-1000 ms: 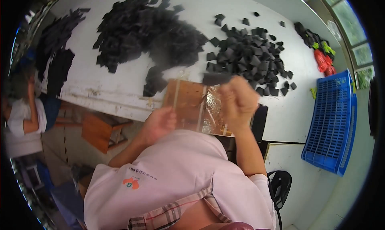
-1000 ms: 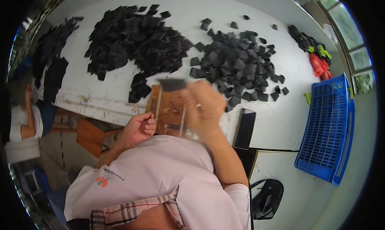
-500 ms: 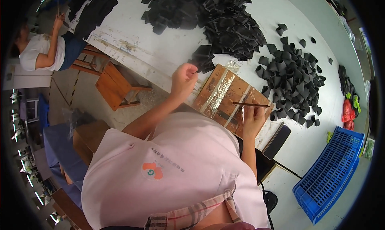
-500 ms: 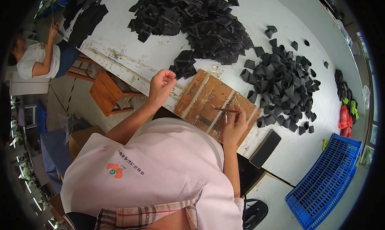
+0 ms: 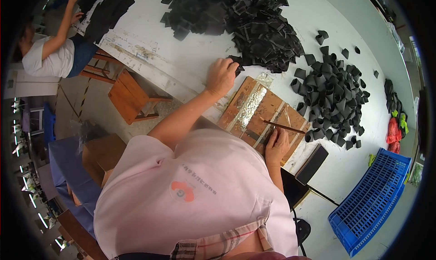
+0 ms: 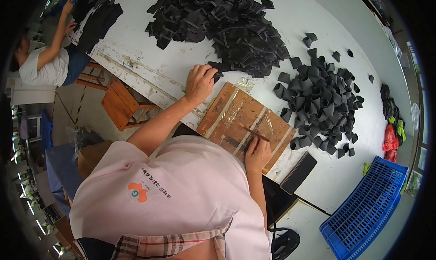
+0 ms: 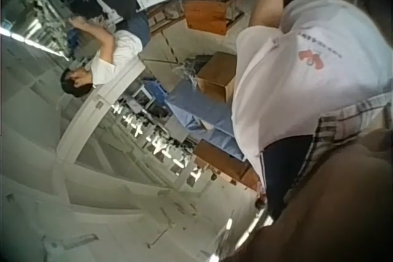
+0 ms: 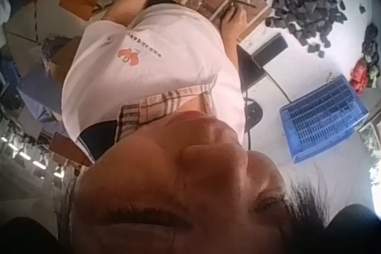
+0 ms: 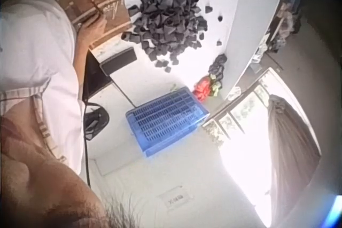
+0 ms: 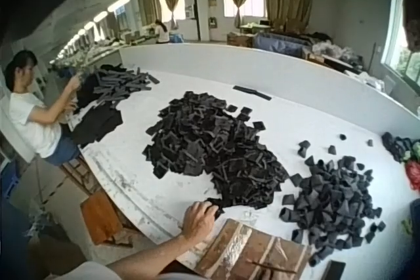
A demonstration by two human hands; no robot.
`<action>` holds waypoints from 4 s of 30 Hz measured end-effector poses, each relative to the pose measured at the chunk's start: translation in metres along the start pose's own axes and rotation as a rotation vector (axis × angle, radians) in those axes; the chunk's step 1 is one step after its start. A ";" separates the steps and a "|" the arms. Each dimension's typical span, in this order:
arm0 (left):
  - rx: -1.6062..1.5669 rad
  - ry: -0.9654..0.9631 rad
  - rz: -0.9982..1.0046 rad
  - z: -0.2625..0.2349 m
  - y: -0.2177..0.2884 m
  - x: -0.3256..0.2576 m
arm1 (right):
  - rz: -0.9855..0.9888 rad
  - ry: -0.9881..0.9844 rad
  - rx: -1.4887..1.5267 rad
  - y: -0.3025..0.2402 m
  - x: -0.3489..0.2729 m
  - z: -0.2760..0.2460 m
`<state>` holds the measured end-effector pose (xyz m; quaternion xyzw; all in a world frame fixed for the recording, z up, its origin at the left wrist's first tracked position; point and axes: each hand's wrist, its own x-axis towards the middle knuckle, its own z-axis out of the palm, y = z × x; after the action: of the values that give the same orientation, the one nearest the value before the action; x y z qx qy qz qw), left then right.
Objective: Assembling or trimming small black plastic components manually at a factory workbench using a small applicator tool.
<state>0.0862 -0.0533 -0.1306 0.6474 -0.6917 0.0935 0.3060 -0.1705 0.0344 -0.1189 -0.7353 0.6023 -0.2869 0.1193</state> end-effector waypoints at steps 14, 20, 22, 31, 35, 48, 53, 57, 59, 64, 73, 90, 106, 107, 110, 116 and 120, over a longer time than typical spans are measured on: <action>-0.435 -0.017 0.010 -0.040 0.020 0.000 | 0.015 0.007 0.071 0.004 0.002 -0.002; -0.149 -0.433 0.104 -0.030 0.030 -0.051 | 0.018 0.013 0.094 0.006 0.003 0.001; -0.153 -0.435 0.119 -0.032 0.026 -0.050 | 0.016 0.021 0.102 0.006 0.004 0.001; -0.453 -0.224 -0.121 -0.049 0.033 -0.023 | 0.022 0.019 0.115 0.008 0.001 0.002; -0.415 -0.208 -0.015 -0.056 0.034 -0.018 | 0.029 0.022 0.137 0.008 0.002 0.001; -0.309 -0.283 0.035 -0.050 0.021 -0.029 | 0.041 0.034 0.160 0.005 0.005 -0.001; -0.257 -0.329 0.087 -0.051 0.020 -0.031 | 0.038 0.031 0.155 0.005 0.004 -0.001; -0.206 -0.352 0.174 -0.047 0.015 -0.033 | 0.029 0.033 0.160 0.005 0.005 -0.001; -0.088 -0.331 0.278 -0.044 0.015 -0.034 | 0.032 0.030 0.155 0.005 0.005 -0.002; -0.056 -0.358 0.284 -0.045 0.020 -0.030 | 0.018 0.044 0.156 0.004 0.006 -0.001; 0.033 -0.228 0.386 -0.039 0.021 -0.030 | 0.021 0.045 0.149 0.005 0.005 -0.001; -0.467 -0.187 -0.350 -0.045 0.011 -0.012 | -0.005 0.076 0.145 0.006 0.006 0.000; -0.525 0.053 -0.344 -0.053 0.023 -0.006 | 0.040 0.059 0.167 0.004 0.007 -0.001; -0.514 0.030 -0.303 -0.050 0.025 -0.008 | 0.040 0.060 0.167 0.004 0.007 0.000; -0.439 -0.086 -0.157 -0.047 0.035 -0.014 | 0.041 0.066 0.174 0.004 0.007 -0.002; -0.209 -0.218 0.106 -0.036 0.041 -0.034 | 0.037 0.069 0.172 0.004 0.007 0.000; -0.163 -0.210 0.144 -0.034 0.042 -0.035 | 0.046 0.065 0.172 0.004 0.007 -0.001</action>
<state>0.0558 0.0004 -0.1114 0.5753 -0.7699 -0.0093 0.2760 -0.1738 0.0271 -0.1186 -0.6985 0.5958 -0.3585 0.1691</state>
